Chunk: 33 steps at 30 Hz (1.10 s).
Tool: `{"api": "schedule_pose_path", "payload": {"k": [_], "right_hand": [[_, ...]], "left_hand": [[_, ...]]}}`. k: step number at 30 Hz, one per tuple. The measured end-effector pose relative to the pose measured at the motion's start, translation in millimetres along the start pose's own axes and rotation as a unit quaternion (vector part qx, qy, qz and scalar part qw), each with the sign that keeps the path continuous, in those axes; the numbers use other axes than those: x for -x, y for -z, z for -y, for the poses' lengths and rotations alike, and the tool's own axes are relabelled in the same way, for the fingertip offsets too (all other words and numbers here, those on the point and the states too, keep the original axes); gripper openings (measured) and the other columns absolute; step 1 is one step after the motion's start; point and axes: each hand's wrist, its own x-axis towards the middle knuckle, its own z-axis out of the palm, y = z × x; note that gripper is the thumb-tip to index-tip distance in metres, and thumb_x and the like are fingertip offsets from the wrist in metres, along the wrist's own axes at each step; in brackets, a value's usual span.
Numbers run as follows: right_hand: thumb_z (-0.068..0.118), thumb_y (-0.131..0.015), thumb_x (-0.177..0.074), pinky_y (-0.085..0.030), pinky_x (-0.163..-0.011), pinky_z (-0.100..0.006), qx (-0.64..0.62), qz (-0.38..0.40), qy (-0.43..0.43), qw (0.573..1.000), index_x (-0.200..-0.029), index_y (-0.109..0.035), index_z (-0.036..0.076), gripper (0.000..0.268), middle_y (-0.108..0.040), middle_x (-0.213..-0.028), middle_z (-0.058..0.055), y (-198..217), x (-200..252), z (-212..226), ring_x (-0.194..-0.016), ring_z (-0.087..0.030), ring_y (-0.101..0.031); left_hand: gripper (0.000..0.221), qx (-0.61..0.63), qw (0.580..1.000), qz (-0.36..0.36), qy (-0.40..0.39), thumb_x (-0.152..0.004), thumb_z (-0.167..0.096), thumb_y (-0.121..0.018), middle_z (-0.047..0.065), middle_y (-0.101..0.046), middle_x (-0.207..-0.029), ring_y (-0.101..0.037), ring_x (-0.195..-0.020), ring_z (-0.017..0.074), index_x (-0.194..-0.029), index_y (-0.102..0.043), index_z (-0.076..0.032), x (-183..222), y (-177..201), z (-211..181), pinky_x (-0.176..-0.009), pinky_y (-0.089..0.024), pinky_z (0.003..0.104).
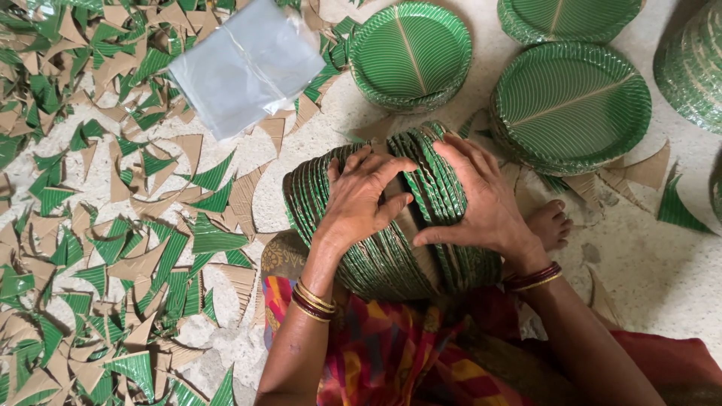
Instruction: The person sits on the floor and counts stacks of green disposable leaf plates, tapping and squaring each stack against their lap, then sets counted stacks aside with other finished stacks. They occasionally reach to move loose plates and stacks around the work area.
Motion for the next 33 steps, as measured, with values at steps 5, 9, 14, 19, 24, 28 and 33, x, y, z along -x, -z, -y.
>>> {"api": "schedule_pose_path", "payload": {"k": [5, 9, 14, 19, 24, 28, 33], "right_hand": [[0.075, -0.083, -0.056, -0.033, -0.119, -0.058, 0.012, -0.002, 0.003, 1.0, -0.152, -0.044, 0.006, 0.124, -0.04, -0.158, -0.024, 0.5, 1.5, -1.4, -0.147, -0.046, -0.036], [0.075, -0.084, -0.054, -0.035, -0.116, -0.058, 0.021, -0.004, 0.007, 1.0, -0.149, -0.049, 0.009, 0.12, -0.04, -0.157, -0.022, -0.6, 1.3, -2.5, -0.146, -0.045, -0.037], [0.075, -0.084, -0.055, -0.038, -0.116, -0.058, 0.026, -0.023, 0.029, 0.999, -0.144, -0.054, 0.01, 0.115, -0.04, -0.158, -0.018, -2.9, 3.6, -5.7, -0.144, -0.045, -0.039], [0.075, -0.084, -0.054, -0.038, -0.114, -0.059, 0.028, -0.022, 0.022, 0.999, -0.144, -0.054, 0.009, 0.116, -0.04, -0.157, -0.017, -3.7, 4.1, -6.8, -0.143, -0.045, -0.039], [0.077, -0.083, -0.054, -0.039, -0.113, -0.06, 0.021, -0.022, 0.022, 0.999, -0.144, -0.054, 0.009, 0.116, -0.039, -0.158, -0.017, -5.6, 4.6, -9.4, -0.144, -0.045, -0.038], [0.079, -0.081, -0.053, -0.039, -0.112, -0.061, 0.03, -0.011, 0.005, 0.999, -0.144, -0.055, 0.009, 0.118, -0.039, -0.158, -0.017, -5.1, 4.2, -9.0, -0.144, -0.046, -0.037], [0.08, -0.079, -0.055, -0.039, -0.113, -0.061, 0.029, -0.016, 0.007, 0.999, -0.144, -0.055, 0.01, 0.116, -0.039, -0.159, -0.017, -4.7, 5.5, -9.1, -0.144, -0.045, -0.038]], "left_hand": [[0.05, 0.0, 1.0, 0.012, 0.014, -0.081, -0.037, -0.079, -0.001, -0.063, -0.134, -0.038, -0.143, 0.0364, -0.128, -0.062, -0.033, -1.3, 1.0, -0.6, -0.111, -0.014, 0.074], [0.059, -0.008, 1.0, 0.017, 0.014, -0.082, -0.036, -0.078, 0.0, -0.063, -0.134, -0.037, -0.143, 0.0372, -0.138, -0.057, -0.037, -1.9, 3.0, -4.5, -0.113, -0.012, 0.075], [0.058, -0.019, 0.999, 0.028, 0.007, -0.086, -0.036, -0.075, 0.002, -0.062, -0.135, -0.037, -0.143, 0.0392, -0.14, -0.057, -0.042, -1.9, 3.6, -5.5, -0.112, -0.014, 0.075], [0.054, -0.023, 0.999, 0.026, 0.006, -0.086, -0.036, -0.074, 0.003, -0.062, -0.134, -0.037, -0.143, 0.0393, -0.137, -0.06, -0.041, -3.0, 1.9, -4.1, -0.111, -0.014, 0.074], [0.052, -0.017, 1.0, 0.025, 0.005, -0.086, -0.038, -0.074, 0.003, -0.062, -0.133, -0.037, -0.142, 0.0391, -0.136, -0.061, -0.04, -2.6, 1.3, -2.5, -0.112, -0.017, 0.073], [0.051, -0.019, 0.999, 0.028, 0.008, -0.086, -0.039, -0.075, 0.002, -0.063, -0.133, -0.037, -0.143, 0.0397, -0.135, -0.062, -0.039, -4.0, 0.7, -1.9, -0.112, -0.017, 0.072], [0.05, -0.013, 1.0, 0.024, 0.004, -0.085, -0.038, -0.076, 0.001, -0.064, -0.133, -0.036, -0.143, 0.0411, -0.133, -0.063, -0.037, -4.1, -0.3, 0.0, -0.112, -0.016, 0.073]]}}
